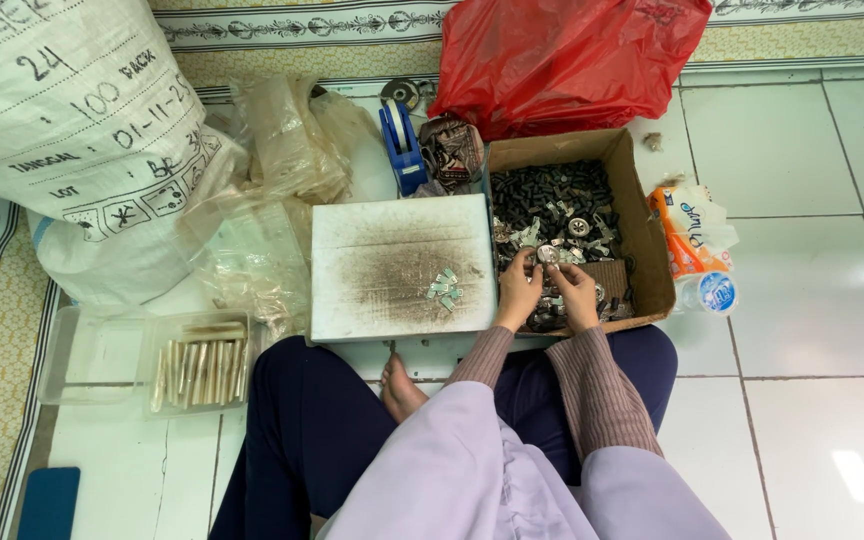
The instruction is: The person sits on the floor and picks small metal parts from a cardboard box, placing them into a clear plastic bag. They then fold the bag and insert a wooden stick to secure it.
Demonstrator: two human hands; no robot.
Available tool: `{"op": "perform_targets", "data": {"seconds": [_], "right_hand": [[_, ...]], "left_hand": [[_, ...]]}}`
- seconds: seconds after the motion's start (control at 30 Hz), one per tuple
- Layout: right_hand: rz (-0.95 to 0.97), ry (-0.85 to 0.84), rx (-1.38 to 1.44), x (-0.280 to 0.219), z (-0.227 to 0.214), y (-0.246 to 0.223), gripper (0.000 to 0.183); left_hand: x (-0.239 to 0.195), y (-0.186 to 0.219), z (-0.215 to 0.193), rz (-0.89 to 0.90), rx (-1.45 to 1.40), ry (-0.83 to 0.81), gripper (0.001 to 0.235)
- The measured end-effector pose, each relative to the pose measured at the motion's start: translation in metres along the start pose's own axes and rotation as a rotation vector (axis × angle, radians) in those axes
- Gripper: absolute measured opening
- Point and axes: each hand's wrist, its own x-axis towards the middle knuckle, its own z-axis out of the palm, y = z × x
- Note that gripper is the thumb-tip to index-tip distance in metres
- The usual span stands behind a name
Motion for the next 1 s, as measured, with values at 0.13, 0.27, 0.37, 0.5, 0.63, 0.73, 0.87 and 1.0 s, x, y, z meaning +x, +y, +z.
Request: {"op": "perform_targets", "data": {"seconds": [0.13,0.27,0.37,0.5,0.63,0.73,0.87,1.0], "right_hand": [[-0.001,0.026,0.031,0.001,-0.002,0.002,0.023],[-0.004,0.033,0.077,0.006,-0.003,0.011,0.023],[0.008,0.023,0.102,0.007,-0.005,0.014,0.021],[0.031,0.01,0.129,0.008,-0.006,0.018,0.022],[0.061,-0.003,0.191,0.007,-0.007,0.011,0.02],[0.076,0.019,0.267,0.014,-0.011,0.025,0.017],[0.05,0.015,0.273,0.017,-0.013,0.019,0.013],[-0.036,-0.055,0.131,0.021,-0.017,0.029,0.014]], "left_hand": [[0.0,-0.003,0.0,-0.002,0.006,-0.002,0.033],[-0.003,-0.001,0.001,0.025,-0.002,0.009,0.028],[0.0,-0.006,0.001,0.057,0.002,0.021,0.026],[0.004,-0.012,0.003,0.058,-0.032,-0.015,0.031],[0.008,-0.035,0.016,0.067,-0.092,-0.029,0.024],[0.01,-0.042,0.019,0.05,-0.075,-0.061,0.021],[0.003,-0.012,0.003,0.058,-0.156,-0.016,0.024],[-0.001,-0.015,0.004,0.104,-0.209,0.016,0.021]]}}
